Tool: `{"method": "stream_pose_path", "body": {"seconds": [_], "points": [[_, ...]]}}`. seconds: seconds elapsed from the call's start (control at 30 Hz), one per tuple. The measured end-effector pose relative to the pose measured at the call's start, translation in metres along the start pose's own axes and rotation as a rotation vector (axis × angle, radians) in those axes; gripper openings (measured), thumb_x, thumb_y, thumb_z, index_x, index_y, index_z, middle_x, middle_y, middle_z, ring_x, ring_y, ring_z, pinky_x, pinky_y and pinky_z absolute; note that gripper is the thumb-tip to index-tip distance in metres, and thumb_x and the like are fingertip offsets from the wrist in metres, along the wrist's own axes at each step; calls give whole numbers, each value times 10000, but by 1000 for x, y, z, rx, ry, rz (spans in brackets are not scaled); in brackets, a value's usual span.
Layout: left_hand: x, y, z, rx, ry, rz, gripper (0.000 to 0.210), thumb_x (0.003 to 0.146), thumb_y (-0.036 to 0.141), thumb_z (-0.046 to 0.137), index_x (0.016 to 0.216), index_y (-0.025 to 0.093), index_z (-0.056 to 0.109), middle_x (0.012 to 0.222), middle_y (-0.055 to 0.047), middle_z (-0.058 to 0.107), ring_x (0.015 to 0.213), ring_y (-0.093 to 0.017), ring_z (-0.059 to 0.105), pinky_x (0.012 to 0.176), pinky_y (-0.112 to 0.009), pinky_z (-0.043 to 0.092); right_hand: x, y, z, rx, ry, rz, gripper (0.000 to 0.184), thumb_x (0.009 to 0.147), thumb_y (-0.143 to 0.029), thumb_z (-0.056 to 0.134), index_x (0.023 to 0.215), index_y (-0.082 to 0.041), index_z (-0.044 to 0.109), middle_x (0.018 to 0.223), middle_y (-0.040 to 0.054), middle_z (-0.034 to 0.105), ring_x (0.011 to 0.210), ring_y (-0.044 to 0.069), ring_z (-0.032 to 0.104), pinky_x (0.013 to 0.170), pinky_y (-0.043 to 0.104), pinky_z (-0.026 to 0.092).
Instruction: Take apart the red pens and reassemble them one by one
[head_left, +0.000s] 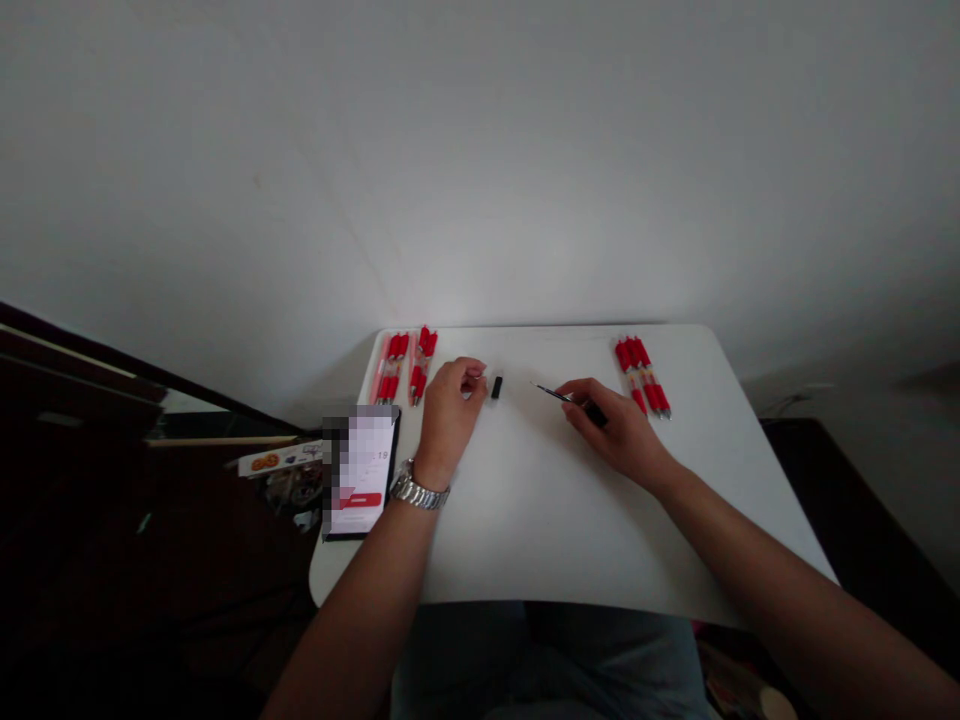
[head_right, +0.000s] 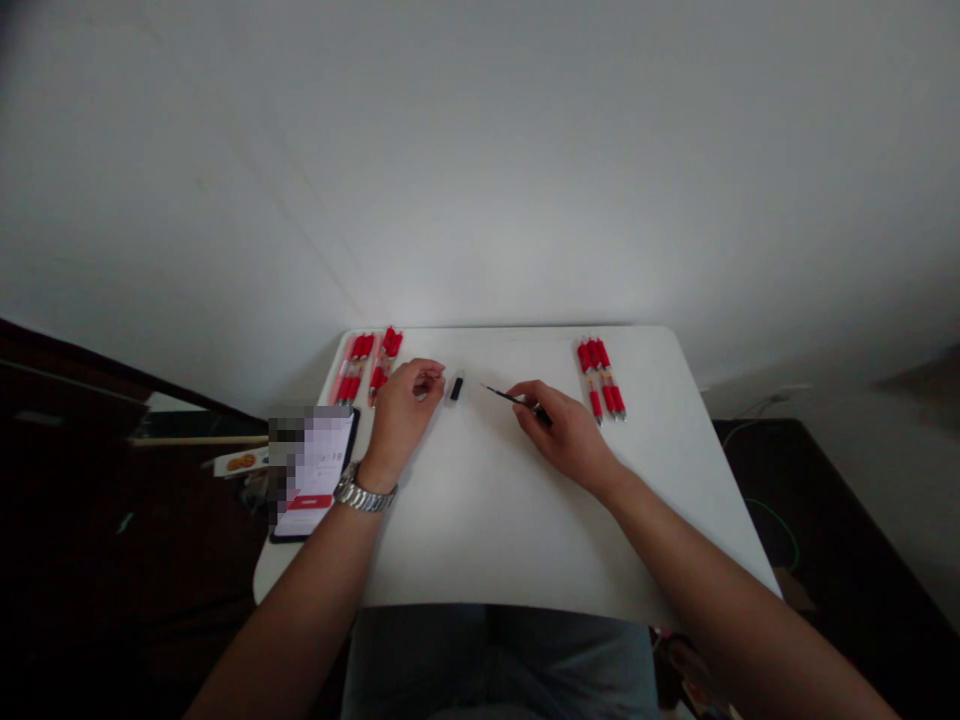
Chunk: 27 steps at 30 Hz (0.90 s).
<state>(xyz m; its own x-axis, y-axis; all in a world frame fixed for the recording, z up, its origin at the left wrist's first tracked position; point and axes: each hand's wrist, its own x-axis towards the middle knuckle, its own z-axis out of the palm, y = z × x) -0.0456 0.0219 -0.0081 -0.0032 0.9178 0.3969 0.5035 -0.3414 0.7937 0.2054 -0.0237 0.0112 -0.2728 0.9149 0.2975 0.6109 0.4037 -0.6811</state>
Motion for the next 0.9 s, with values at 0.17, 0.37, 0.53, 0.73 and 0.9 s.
{"method": "stream_pose_path", "body": {"seconds": [0.17,0.37,0.53,0.73,0.9], "points": [[-1,6,-3,134,-46,29,167,891,141,634,1024,216,704,949,-52,685,852,-189,660,813,-341,531,0,1,1,8,-9,12,222,1000,-344,531,1159,-212,611,879,50,705,722,161,645,670,276,500],[-2,6,-3,267,-56,63,127,887,179,669,990,232,719,880,-43,697,767,-200,634,746,-341,477,0,1,1,3,-19,30,216,996,-330,537,1160,-211,612,889,53,704,731,162,640,671,277,492],[-3,5,-2,287,-52,58,114,874,216,700,986,230,721,849,-38,695,721,-190,628,699,-316,451,0,2,1,13,-26,25,224,1001,-334,528,1168,-208,609,889,50,693,734,158,637,672,271,486],[-4,18,-7,502,-100,2,185,952,227,555,1066,224,701,905,-43,722,789,-190,653,737,-309,454,1,2,2,8,-31,41,231,998,-336,526,1169,-205,610,884,49,691,716,154,624,668,267,482],[-5,23,-8,549,-129,-40,225,959,227,517,1084,233,703,858,-31,734,778,-192,665,703,-300,443,1,3,2,-16,-27,37,225,997,-322,522,1166,-210,617,908,56,699,741,159,639,693,271,496]]}}
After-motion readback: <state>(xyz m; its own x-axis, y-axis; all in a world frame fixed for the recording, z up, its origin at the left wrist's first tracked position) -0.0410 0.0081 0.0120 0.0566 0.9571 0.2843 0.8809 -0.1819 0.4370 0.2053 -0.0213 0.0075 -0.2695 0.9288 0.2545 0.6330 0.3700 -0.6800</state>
